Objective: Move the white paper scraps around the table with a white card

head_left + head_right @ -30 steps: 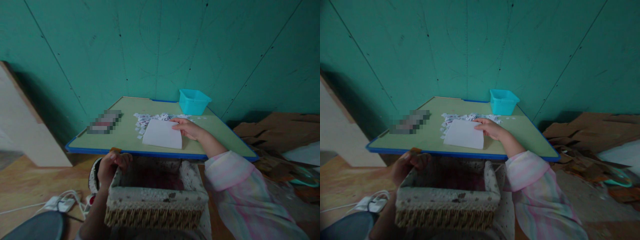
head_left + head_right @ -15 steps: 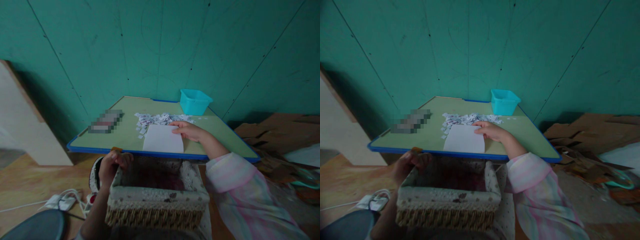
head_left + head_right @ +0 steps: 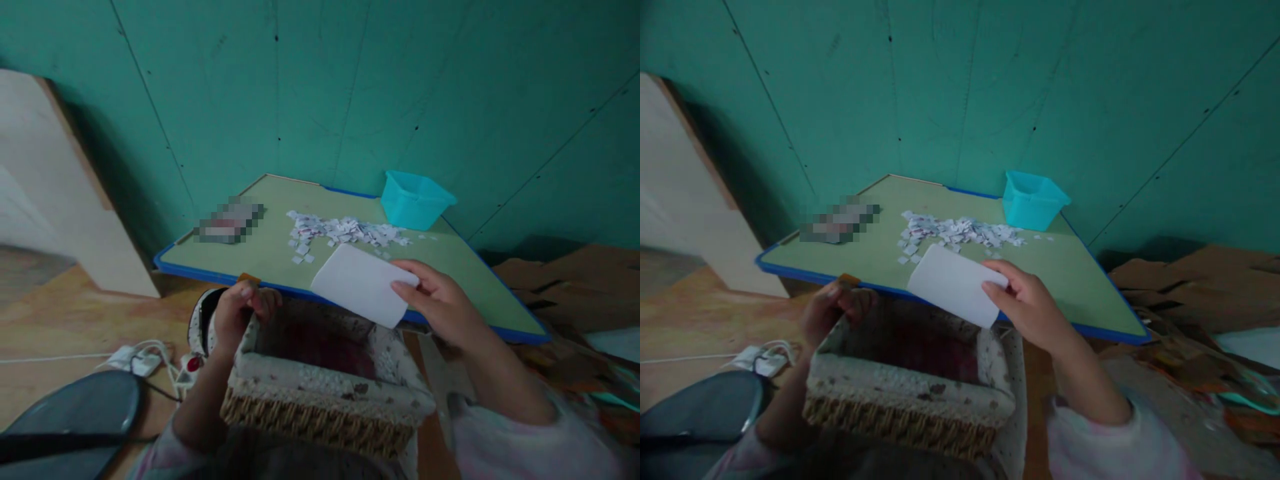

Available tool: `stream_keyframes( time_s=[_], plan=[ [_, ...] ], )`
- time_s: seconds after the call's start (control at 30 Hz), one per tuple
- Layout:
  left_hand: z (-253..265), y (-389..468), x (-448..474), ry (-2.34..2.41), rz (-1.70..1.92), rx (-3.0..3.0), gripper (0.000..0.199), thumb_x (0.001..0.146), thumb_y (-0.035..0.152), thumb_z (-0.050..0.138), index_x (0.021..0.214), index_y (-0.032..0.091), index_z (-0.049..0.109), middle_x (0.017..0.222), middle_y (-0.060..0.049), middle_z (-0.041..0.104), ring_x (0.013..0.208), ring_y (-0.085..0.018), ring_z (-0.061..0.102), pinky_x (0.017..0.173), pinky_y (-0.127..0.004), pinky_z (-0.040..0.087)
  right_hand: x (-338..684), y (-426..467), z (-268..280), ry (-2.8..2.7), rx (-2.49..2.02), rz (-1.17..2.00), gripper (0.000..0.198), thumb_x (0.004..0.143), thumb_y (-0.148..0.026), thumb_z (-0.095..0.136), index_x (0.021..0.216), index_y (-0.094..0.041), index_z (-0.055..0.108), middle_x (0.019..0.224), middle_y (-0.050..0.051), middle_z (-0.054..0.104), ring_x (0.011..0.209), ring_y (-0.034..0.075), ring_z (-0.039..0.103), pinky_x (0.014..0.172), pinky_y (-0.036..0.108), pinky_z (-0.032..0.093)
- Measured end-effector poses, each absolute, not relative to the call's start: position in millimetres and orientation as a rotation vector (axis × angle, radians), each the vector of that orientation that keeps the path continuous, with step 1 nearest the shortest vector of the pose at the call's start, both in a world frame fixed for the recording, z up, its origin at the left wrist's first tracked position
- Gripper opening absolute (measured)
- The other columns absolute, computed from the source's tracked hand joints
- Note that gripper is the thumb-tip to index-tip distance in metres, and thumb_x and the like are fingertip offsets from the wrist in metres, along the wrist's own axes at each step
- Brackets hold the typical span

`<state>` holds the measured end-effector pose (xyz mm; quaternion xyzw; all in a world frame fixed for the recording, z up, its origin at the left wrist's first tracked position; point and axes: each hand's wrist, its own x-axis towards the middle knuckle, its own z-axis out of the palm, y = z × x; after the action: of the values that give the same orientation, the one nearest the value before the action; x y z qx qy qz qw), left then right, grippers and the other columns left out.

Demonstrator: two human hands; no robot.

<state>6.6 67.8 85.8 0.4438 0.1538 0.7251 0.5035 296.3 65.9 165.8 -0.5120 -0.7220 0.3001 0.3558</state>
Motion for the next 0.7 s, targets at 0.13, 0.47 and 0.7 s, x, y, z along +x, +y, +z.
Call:
stream_keyframes(
  time_s=[0.13,0.47,0.7],
  plan=[
    [89,66,9,0.406,1.762,1.041,0.032,0.079,0.031,0.064,0.051,0.016,0.058,0.033,0.000,0.054,0.034,-0.014,0.048,0.053,-0.033,0.046,295,35,163,-2.052,-1.368,0.333,0.029,0.088,-0.037,0.053,0.111,-0.022,0.064,0.099,0.008,0.073,0.080,0.020,0.069,0.059,0.026,0.052],
    [84,67,12,0.409,1.793,1.020,0.038,0.080,0.035,0.064,0.047,0.018,0.056,0.031,0.000,0.053,0.032,-0.013,0.046,0.050,-0.031,0.043,292,25,161,-2.291,-1.221,0.041,0.023,0.090,-0.027,0.049,0.106,-0.026,0.066,0.089,0.005,0.076,0.072,0.020,0.072,0.066,0.030,0.057],
    [83,67,11,0.380,1.783,0.990,0.036,0.080,0.032,0.063,0.048,0.017,0.060,0.032,-0.001,0.053,0.035,-0.013,0.047,0.053,-0.031,0.044,300,23,159,-2.213,-1.222,-0.026,0.023,0.090,-0.024,0.049,0.107,-0.026,0.065,0.096,0.006,0.075,0.080,0.022,0.073,0.070,0.032,0.059]
  ],
)
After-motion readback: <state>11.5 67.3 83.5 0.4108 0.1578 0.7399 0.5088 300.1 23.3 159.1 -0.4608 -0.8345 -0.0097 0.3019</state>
